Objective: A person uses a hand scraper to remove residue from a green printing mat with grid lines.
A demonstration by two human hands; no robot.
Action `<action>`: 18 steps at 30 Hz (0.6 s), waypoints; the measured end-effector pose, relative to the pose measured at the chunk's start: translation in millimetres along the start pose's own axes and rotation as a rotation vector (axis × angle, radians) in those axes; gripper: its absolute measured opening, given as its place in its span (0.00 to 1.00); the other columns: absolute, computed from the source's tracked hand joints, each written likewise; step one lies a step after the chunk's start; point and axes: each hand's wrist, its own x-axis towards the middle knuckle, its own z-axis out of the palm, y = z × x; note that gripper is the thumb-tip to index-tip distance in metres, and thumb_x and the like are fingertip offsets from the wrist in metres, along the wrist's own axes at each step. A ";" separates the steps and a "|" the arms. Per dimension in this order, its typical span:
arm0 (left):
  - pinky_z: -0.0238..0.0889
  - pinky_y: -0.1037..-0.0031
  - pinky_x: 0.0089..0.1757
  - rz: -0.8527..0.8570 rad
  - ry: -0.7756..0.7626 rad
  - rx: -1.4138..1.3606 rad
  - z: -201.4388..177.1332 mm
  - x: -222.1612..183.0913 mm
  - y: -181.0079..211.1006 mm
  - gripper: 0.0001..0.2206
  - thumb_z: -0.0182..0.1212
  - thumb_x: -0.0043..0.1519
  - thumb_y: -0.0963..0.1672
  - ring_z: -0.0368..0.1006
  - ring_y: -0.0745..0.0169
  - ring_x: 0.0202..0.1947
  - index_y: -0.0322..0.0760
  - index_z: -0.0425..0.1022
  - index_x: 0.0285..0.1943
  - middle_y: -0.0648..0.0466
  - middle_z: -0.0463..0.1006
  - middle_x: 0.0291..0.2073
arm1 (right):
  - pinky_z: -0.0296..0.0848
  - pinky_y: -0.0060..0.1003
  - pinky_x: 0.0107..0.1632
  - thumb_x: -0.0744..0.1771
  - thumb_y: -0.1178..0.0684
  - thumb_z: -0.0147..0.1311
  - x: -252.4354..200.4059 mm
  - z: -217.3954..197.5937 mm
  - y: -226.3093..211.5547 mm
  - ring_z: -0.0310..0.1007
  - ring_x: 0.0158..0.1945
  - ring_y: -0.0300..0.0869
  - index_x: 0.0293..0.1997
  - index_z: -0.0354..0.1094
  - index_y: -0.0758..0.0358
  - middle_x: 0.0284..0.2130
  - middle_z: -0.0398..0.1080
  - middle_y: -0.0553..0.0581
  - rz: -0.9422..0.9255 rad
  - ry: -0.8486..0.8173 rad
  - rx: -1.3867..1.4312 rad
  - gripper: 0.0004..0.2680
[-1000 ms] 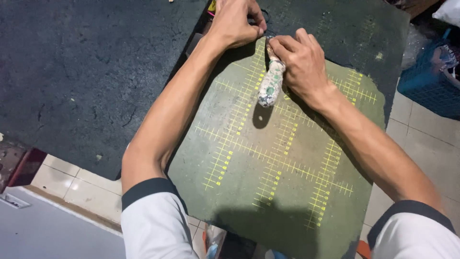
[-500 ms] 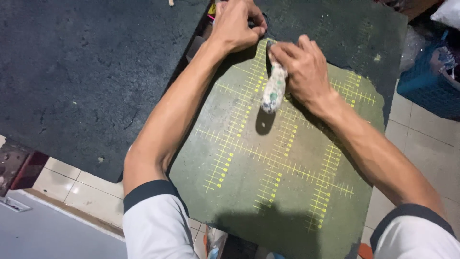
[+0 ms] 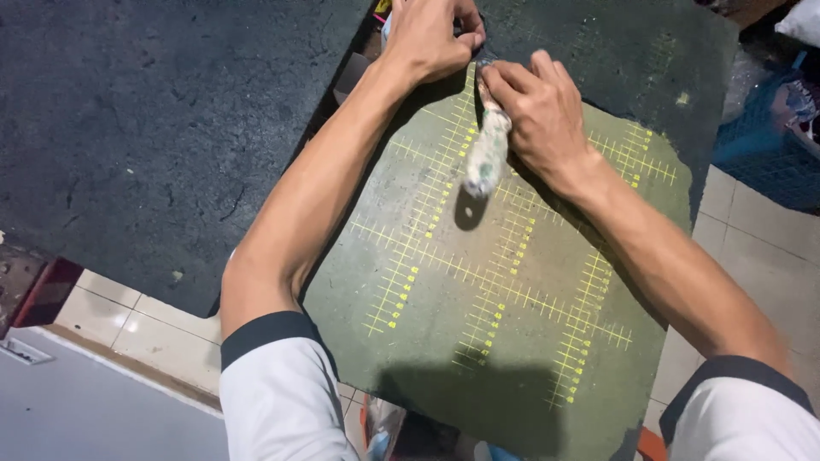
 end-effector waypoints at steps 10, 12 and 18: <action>0.58 0.58 0.32 -0.043 0.009 -0.036 5.7 3.2 -7.9 0.03 0.64 0.52 0.47 0.76 0.60 0.29 0.51 0.84 0.29 0.64 0.83 0.22 | 0.61 0.37 0.34 0.75 0.50 0.47 4.0 -2.3 -0.5 0.59 0.38 0.43 0.57 0.70 0.63 0.49 0.77 0.53 -0.047 0.022 -0.022 0.09; 0.58 0.58 0.33 -0.038 0.025 -0.046 5.9 3.5 -8.7 0.04 0.64 0.52 0.47 0.76 0.59 0.29 0.51 0.83 0.29 0.64 0.83 0.23 | 0.62 0.37 0.34 0.75 0.49 0.50 5.3 6.3 7.5 0.60 0.39 0.43 0.57 0.71 0.62 0.50 0.78 0.53 -0.028 0.014 -0.023 0.09; 0.56 0.54 0.42 -0.089 0.017 -0.088 -1.2 4.3 -6.1 0.12 0.58 0.62 0.50 0.75 0.48 0.39 0.52 0.83 0.28 0.59 0.85 0.29 | 0.59 0.35 0.35 0.75 0.46 0.52 -2.6 -1.8 1.3 0.55 0.37 0.41 0.55 0.73 0.61 0.49 0.79 0.54 -0.028 0.011 0.044 0.10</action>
